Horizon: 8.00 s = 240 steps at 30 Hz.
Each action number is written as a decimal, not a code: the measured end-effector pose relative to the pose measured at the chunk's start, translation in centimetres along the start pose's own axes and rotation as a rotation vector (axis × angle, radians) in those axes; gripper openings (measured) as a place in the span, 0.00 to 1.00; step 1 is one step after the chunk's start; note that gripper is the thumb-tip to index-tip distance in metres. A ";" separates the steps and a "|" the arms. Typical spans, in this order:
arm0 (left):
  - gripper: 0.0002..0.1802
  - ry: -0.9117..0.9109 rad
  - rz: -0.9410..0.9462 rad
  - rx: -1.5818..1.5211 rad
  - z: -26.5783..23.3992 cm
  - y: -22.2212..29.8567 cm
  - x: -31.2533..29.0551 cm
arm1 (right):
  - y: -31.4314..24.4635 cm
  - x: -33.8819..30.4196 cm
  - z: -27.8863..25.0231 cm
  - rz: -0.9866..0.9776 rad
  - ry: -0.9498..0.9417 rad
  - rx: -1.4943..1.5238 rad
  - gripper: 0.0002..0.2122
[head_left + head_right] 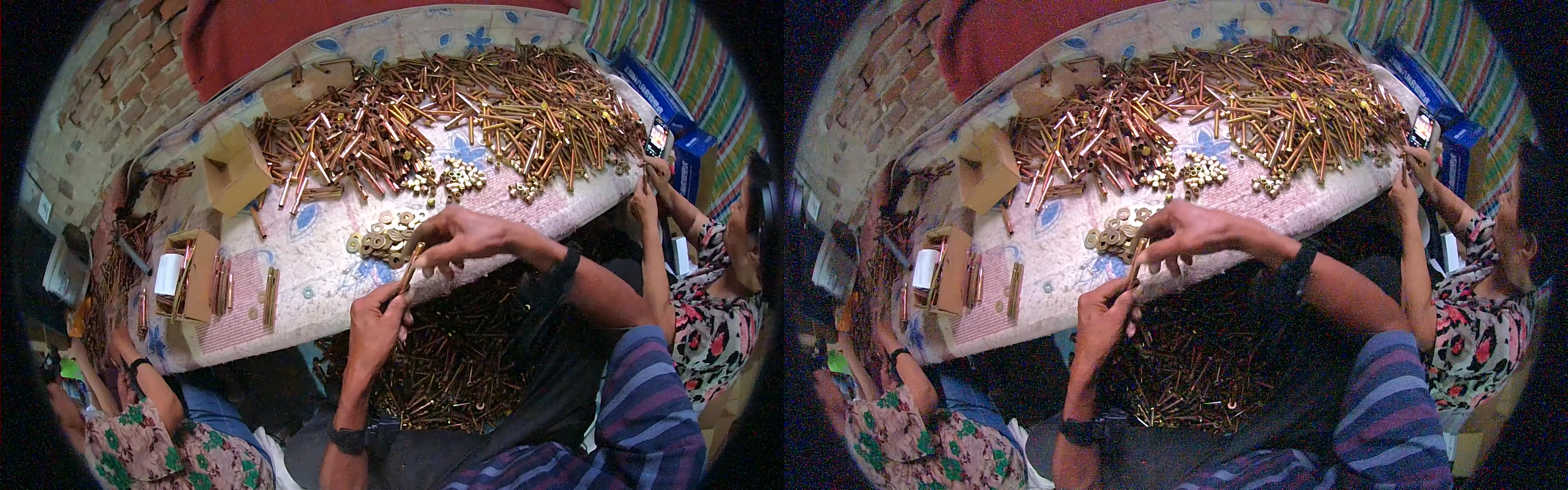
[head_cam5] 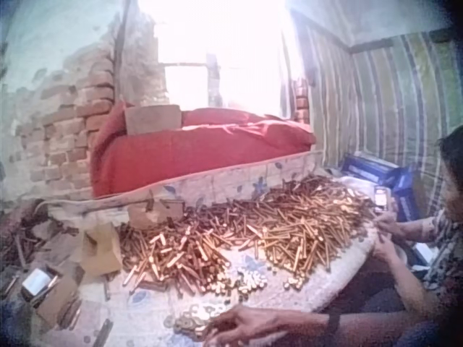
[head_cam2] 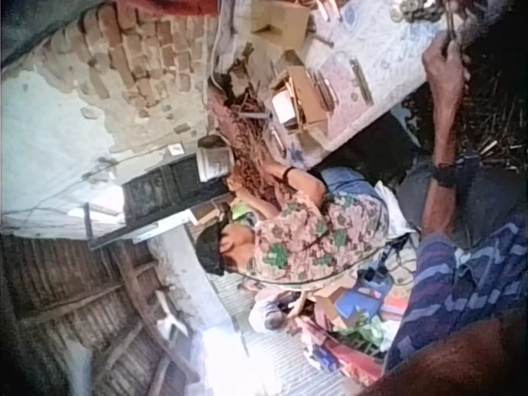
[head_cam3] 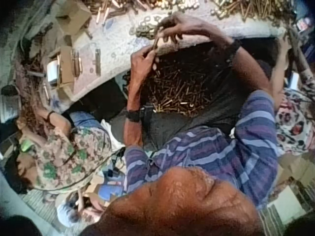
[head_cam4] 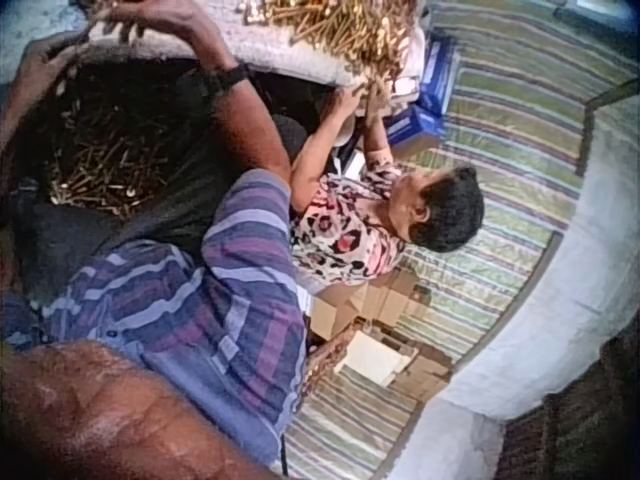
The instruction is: Manually assembling metal rods with washers and connectors into sets.
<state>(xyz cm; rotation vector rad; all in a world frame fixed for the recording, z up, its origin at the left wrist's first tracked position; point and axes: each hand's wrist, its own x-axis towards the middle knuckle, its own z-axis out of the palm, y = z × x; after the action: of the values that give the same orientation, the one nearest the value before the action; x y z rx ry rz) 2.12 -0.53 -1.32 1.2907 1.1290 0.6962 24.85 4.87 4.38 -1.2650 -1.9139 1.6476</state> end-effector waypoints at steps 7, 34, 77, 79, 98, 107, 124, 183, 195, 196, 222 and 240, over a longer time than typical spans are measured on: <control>0.14 0.052 0.002 0.046 -0.3 -0.4 0.2 | 7.0 2.5 -3.6 -0.108 0.622 -0.590 0.18; 0.13 0.088 0.008 0.006 -0.6 -0.8 0.0 | 0.1 -0.9 0.3 -0.251 0.316 -0.239 0.08; 0.12 -0.118 -0.058 0.168 -3.1 2.1 -1.4 | -0.4 -1.9 0.9 -0.471 0.198 -0.608 0.15; 0.12 -0.123 -0.062 0.175 -2.8 2.2 -1.4 | 0.2 -1.8 1.2 -0.455 0.265 -0.741 0.16; 0.10 -0.063 -0.134 0.152 -2.0 2.2 -1.2 | 0.3 -1.6 1.8 -0.402 0.252 -0.559 0.24; 0.10 -0.074 -0.111 0.089 -1.9 1.5 -0.9 | -0.3 -1.9 1.3 -0.348 0.207 -0.639 0.25; 0.10 -0.125 -0.143 0.100 -1.4 1.6 -1.1 | 0.0 -2.1 0.8 -0.006 -0.022 -0.441 0.26; 0.23 0.060 0.053 0.268 -0.7 0.0 -0.7 | 0.5 -3.4 -4.3 0.178 0.505 0.006 0.11; 0.13 0.084 0.255 0.356 -1.7 -0.6 -0.8 | -1.2 -1.1 -0.3 0.076 0.045 -0.117 0.20; 0.13 0.084 0.254 0.355 -1.7 -0.5 -0.8 | -1.1 -0.4 -0.7 0.071 0.126 -0.137 0.20; 0.13 0.064 -0.036 0.107 -1.6 -0.1 -0.3 | 0.3 1.0 0.9 -0.074 0.317 0.118 0.15; 0.11 0.064 -0.013 0.021 -1.2 0.2 -0.3 | 1.0 1.0 2.8 -0.153 0.370 0.317 0.14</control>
<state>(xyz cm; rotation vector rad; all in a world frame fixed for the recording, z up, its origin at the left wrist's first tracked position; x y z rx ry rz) 0.91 -0.35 -0.93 1.2854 1.1982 0.7223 22.66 3.80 2.35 -1.1652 -1.4289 1.4486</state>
